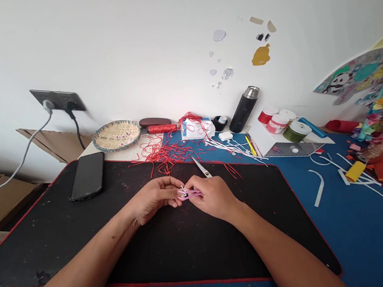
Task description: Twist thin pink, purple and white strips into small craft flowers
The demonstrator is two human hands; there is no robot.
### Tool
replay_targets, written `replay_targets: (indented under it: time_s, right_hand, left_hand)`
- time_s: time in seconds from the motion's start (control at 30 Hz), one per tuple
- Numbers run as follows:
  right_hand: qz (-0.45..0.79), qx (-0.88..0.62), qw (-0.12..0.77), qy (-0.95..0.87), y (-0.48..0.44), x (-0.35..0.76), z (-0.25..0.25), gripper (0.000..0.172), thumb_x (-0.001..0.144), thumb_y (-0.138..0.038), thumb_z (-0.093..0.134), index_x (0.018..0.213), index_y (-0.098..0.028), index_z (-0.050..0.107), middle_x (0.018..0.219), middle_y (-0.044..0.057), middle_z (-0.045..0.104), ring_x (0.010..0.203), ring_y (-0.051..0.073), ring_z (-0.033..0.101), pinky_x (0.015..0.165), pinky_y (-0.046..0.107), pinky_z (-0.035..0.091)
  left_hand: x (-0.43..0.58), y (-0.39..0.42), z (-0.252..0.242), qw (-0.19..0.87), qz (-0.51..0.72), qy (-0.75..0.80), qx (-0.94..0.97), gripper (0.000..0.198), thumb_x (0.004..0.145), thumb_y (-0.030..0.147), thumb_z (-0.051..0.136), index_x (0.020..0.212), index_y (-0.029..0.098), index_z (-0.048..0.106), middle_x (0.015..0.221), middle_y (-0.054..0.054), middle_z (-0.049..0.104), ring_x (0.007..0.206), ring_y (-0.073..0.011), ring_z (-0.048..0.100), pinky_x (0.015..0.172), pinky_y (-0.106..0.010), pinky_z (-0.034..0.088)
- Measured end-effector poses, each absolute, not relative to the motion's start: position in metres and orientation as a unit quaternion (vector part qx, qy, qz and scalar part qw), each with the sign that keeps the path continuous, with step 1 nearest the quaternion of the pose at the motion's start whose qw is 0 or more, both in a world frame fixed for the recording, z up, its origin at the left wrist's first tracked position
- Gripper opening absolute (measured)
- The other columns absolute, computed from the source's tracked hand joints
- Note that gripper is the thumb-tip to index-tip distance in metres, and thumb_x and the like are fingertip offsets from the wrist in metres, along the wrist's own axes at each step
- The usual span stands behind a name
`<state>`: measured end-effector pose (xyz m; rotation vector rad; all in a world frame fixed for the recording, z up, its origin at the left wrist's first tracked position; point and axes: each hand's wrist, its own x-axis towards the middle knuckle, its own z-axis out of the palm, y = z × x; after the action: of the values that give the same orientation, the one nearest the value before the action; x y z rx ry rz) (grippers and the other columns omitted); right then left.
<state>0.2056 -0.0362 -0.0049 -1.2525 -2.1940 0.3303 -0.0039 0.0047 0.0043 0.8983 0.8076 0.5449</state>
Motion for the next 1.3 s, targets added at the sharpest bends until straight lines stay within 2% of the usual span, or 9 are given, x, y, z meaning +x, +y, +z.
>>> replay_targets:
  time_s: [0.1, 0.23, 0.5, 0.77, 0.97, 1.3]
  right_hand:
    - [0.148, -0.476, 0.304, -0.812, -0.037, 0.205, -0.005, 0.008, 0.087, -0.017, 0.064, 0.092, -0.022, 0.066, 0.071, -0.003, 0.070, 0.057, 0.012, 0.058, 0.058, 0.024, 0.033]
    - [0.241, -0.502, 0.342, -0.757, -0.036, 0.204, -0.001, 0.007, 0.093, -0.024, 0.062, 0.097, -0.022, 0.067, 0.073, -0.003, 0.069, 0.058, 0.012, 0.056, 0.059, 0.023, 0.037]
    - [0.366, -0.509, 0.387, -0.676, -0.030, 0.207, 0.001, 0.023, 0.099, -0.041, 0.060, 0.101, -0.019, 0.067, 0.086, 0.000, 0.067, 0.075, 0.016, 0.058, 0.071, 0.026, 0.044]
    - [0.380, -0.521, 0.371, -0.668, -0.028, 0.204, -0.006, 0.025, 0.095, -0.040, 0.062, 0.081, -0.019, 0.059, 0.072, -0.004, 0.052, 0.068, 0.014, 0.047, 0.065, 0.025, 0.039]
    - [0.398, -0.536, 0.380, -0.640, -0.027, 0.206, 0.003, 0.027, 0.093, -0.043, 0.062, 0.082, -0.018, 0.062, 0.067, -0.005, 0.043, 0.060, 0.013, 0.038, 0.057, 0.025, 0.032]
    - [0.399, -0.536, 0.377, -0.641, -0.027, 0.206, 0.000, 0.029, 0.093, -0.045, 0.062, 0.079, -0.019, 0.060, 0.067, -0.004, 0.043, 0.061, 0.013, 0.038, 0.056, 0.024, 0.031]
  left_hand:
    - [-0.004, 0.004, 0.004, 0.786, 0.257, 0.373, 0.420, 0.029, 0.067, 0.020, 0.091, 0.089, 0.012, 0.075, 0.075, -0.007, 0.078, 0.062, -0.0130, 0.068, 0.064, -0.023, 0.054]
    - [-0.002, 0.004, 0.003, 0.769, 0.284, 0.368, 0.440, 0.031, 0.069, 0.024, 0.092, 0.091, 0.013, 0.074, 0.078, -0.007, 0.078, 0.068, -0.0152, 0.070, 0.066, -0.024, 0.054]
    - [0.001, 0.002, 0.004, 0.699, 0.361, 0.365, 0.498, 0.035, 0.072, 0.032, 0.091, 0.094, 0.017, 0.069, 0.081, -0.003, 0.075, 0.075, -0.0174, 0.070, 0.075, -0.030, 0.055]
    - [0.002, 0.000, 0.004, 0.671, 0.353, 0.365, 0.541, 0.036, 0.074, 0.038, 0.089, 0.096, 0.017, 0.068, 0.083, -0.004, 0.076, 0.078, -0.0194, 0.071, 0.077, -0.033, 0.056]
    - [0.001, 0.002, 0.009, 0.661, 0.374, 0.397, 0.514, 0.046, 0.076, 0.057, 0.084, 0.095, 0.016, 0.072, 0.086, -0.005, 0.076, 0.079, -0.0213, 0.071, 0.077, -0.034, 0.058]
    - [0.001, 0.003, 0.007, 0.665, 0.360, 0.371, 0.538, 0.040, 0.078, 0.051, 0.085, 0.093, 0.016, 0.073, 0.082, -0.005, 0.074, 0.072, -0.0181, 0.068, 0.068, -0.030, 0.055]
